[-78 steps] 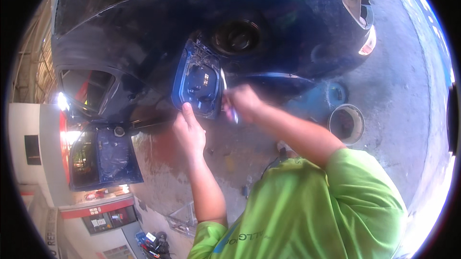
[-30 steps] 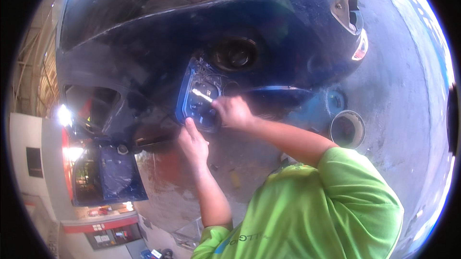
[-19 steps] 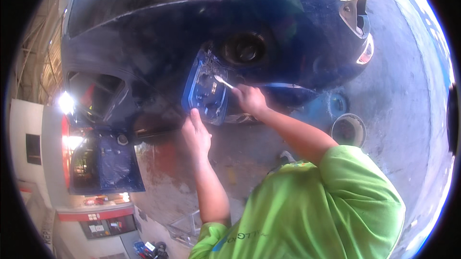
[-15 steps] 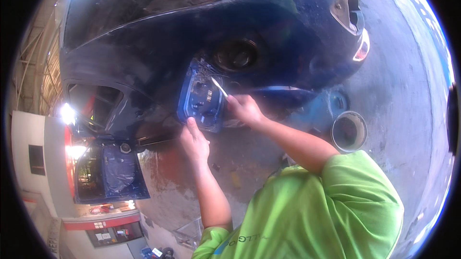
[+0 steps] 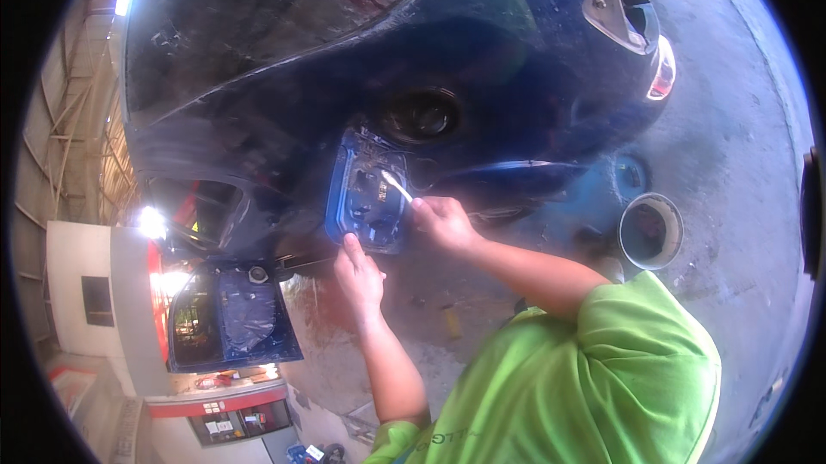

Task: The person uses a small brush to scrub a blue plastic car part, then wipes it with a cloth. The person repeatedly scrubs and wipes the same area of the part.

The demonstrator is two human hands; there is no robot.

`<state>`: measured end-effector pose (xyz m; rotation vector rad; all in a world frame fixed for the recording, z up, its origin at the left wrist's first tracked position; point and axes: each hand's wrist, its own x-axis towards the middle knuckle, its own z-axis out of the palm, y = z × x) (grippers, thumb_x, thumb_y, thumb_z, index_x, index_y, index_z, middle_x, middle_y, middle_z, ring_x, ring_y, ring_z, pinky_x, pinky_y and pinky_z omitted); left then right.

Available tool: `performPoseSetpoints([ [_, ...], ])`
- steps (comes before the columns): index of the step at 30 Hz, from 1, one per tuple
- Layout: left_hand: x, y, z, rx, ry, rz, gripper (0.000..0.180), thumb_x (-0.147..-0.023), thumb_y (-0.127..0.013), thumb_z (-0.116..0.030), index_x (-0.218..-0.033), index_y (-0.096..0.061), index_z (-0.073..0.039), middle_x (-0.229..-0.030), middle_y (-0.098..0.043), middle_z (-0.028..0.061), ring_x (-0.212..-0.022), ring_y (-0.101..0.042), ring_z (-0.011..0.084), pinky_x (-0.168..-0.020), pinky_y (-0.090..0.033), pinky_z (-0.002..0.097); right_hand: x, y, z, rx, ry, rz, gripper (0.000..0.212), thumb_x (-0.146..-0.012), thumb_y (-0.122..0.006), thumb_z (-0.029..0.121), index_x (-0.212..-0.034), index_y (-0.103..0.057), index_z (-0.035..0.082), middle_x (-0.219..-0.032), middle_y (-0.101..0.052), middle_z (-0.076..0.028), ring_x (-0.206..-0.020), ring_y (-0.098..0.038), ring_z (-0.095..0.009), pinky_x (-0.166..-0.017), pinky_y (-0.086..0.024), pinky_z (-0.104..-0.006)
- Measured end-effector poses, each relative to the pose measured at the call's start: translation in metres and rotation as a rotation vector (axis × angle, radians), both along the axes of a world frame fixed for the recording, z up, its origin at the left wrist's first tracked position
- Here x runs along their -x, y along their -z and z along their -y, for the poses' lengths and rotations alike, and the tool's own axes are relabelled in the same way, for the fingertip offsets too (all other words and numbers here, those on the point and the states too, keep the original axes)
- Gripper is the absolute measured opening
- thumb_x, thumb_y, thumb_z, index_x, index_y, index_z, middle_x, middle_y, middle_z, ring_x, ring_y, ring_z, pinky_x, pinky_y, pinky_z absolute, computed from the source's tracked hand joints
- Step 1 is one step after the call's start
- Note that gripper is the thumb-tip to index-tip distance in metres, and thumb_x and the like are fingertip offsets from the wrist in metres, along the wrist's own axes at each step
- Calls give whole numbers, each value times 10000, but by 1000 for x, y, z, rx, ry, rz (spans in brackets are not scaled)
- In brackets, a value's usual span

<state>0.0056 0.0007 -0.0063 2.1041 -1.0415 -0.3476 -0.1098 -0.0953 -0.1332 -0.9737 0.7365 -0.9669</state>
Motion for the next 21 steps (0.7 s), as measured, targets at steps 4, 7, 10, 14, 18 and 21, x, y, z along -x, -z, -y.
performPoseSetpoints([
  [4,0,1,3,19,-49,8,583,-1121,-403,-464,-1028,-658,52,-557,-450,6,-428,-466,120,-410,-475,294,-9,-7,12,52,-24,-38,469,-1069,-527,383,-899,-692,-22,-736,-668,-97,-713,-623,-191,-729,-525,-404],
  [7,2,0,5,18,-49,14,576,-1123,-395,-460,-1011,-653,42,-548,-457,8,-418,-465,123,-412,-477,293,-16,-11,13,25,-6,-61,457,-1057,-557,375,-874,-717,-11,-760,-697,-148,-725,-671,-244,-727,-533,-423],
  [10,4,-1,3,-84,-103,103,577,-1126,-385,-457,-991,-644,41,-540,-466,8,-415,-470,123,-411,-478,290,-19,-11,8,-85,55,-116,453,-1048,-570,384,-853,-736,10,-776,-727,-191,-755,-732,-285,-739,-546,-433],
  [14,7,-2,4,-13,-66,60,580,-1128,-376,-455,-956,-632,36,-538,-473,9,-418,-480,125,-407,-469,288,-5,-3,7,123,38,-66,411,-1051,-561,371,-904,-758,42,-807,-739,-201,-767,-729,-385,-750,-561,-470],
  [18,7,1,8,34,-92,49,577,-1129,-377,-455,-947,-622,35,-546,-468,6,-420,-468,121,-404,-458,279,25,9,12,198,-57,-533,416,-1061,-528,379,-942,-754,51,-886,-730,-243,-865,-710,-453,-814,-558,-534],
  [21,6,4,9,51,-107,75,584,-1128,-376,-466,-956,-616,39,-551,-456,-2,-418,-437,110,-400,-448,271,24,4,12,162,6,-301,453,-1069,-519,393,-915,-735,26,-845,-727,-233,-826,-716,-437,-781,-549,-508],
])
